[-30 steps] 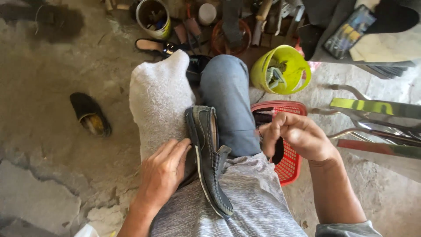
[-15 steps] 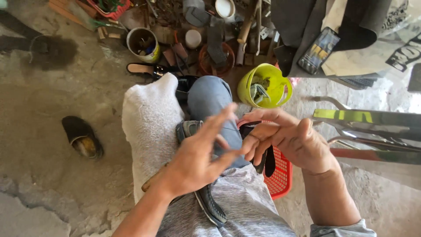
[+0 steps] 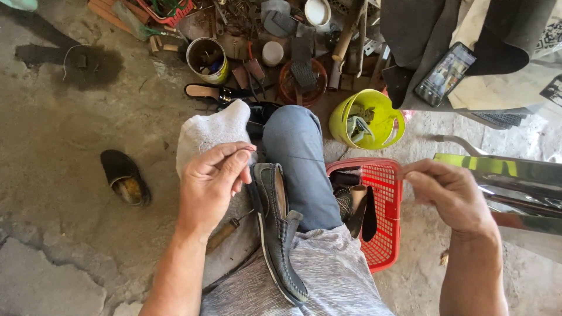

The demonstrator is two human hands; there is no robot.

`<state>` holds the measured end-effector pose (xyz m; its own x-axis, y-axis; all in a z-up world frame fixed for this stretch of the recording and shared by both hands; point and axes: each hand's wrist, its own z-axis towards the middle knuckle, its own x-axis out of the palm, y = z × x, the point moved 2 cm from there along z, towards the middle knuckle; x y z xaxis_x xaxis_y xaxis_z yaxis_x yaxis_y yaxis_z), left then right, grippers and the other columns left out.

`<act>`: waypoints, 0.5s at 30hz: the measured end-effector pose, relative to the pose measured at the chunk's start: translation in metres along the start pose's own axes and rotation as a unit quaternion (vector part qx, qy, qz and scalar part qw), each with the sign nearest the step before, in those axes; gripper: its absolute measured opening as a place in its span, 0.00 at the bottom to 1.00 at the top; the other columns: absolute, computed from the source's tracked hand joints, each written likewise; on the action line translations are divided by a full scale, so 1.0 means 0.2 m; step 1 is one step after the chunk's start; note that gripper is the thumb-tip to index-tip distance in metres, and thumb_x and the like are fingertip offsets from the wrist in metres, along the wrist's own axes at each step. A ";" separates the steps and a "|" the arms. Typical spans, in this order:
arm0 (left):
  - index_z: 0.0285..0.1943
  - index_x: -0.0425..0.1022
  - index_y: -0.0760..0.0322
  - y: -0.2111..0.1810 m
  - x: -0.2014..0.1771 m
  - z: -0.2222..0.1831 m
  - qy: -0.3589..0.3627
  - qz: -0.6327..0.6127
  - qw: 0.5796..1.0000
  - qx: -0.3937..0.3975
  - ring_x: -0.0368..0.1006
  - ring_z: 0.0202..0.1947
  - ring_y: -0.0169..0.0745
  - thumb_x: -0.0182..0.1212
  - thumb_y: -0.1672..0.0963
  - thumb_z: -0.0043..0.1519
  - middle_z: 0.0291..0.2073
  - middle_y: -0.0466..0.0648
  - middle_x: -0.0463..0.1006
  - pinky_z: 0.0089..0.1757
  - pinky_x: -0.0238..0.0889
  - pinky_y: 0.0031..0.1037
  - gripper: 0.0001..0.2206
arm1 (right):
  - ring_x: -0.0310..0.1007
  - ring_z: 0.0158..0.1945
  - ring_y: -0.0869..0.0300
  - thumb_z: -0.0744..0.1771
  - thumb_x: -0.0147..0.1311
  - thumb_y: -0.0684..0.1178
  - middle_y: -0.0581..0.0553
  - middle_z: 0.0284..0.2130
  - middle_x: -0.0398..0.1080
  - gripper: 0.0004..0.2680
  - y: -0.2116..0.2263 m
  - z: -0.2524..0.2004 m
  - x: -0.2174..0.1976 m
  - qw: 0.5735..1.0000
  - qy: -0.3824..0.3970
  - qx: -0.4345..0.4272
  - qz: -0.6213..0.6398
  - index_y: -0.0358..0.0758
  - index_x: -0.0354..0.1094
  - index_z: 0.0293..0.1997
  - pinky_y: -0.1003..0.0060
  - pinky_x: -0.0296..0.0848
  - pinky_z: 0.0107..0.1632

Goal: Hand-stitching the sole of a shoe using a hook needle and finishing the thread ends with a lighter.

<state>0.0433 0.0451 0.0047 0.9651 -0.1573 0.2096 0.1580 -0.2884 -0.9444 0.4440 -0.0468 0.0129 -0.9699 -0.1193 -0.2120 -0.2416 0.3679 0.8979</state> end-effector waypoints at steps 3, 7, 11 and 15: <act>0.49 0.82 0.66 0.01 0.03 0.00 -0.004 0.026 1.000 -0.013 0.70 0.23 0.28 0.60 0.59 0.67 0.23 0.48 0.78 0.25 0.63 0.15 0.07 | 0.59 0.18 0.71 0.70 0.53 0.46 0.54 0.20 0.65 0.06 0.04 -0.01 -0.02 0.999 -0.050 0.012 0.011 0.39 0.75 0.47 0.78 0.75 0.23; 0.62 0.76 0.63 0.02 0.02 0.00 0.026 0.077 0.997 0.004 0.68 0.23 0.30 0.53 0.60 0.70 0.34 0.47 0.81 0.25 0.64 0.15 0.13 | 0.53 0.19 0.70 0.71 0.52 0.43 0.51 0.23 0.67 0.05 0.19 -0.03 0.03 0.991 -0.123 0.019 0.039 0.35 0.73 0.45 0.77 0.52 0.22; 0.70 0.62 0.63 -0.09 0.12 0.00 -0.045 0.305 0.944 0.118 0.75 0.36 0.33 0.49 0.59 0.69 0.63 0.55 0.70 0.31 0.76 0.19 0.18 | 0.53 0.14 0.70 0.70 0.51 0.42 0.50 0.20 0.68 0.05 0.28 -0.05 0.10 0.985 -0.099 -0.032 -0.134 0.35 0.74 0.45 0.78 0.55 0.14; 0.66 0.65 0.67 -0.20 0.40 -0.03 0.191 0.094 0.961 0.178 0.85 0.39 0.47 0.52 0.57 0.70 0.64 0.63 0.69 0.32 0.83 0.27 0.16 | 0.64 0.13 0.73 0.67 0.53 0.41 0.49 0.20 0.76 0.05 0.50 -0.02 0.34 0.958 0.011 -0.179 -0.224 0.33 0.74 0.44 0.79 0.66 0.14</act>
<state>0.1122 0.0384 0.0614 0.8475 -0.5291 0.0414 0.1161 0.1086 -0.9873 0.3541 -0.0213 0.0905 -0.7698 -0.2128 -0.6018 -0.6035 -0.0648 0.7947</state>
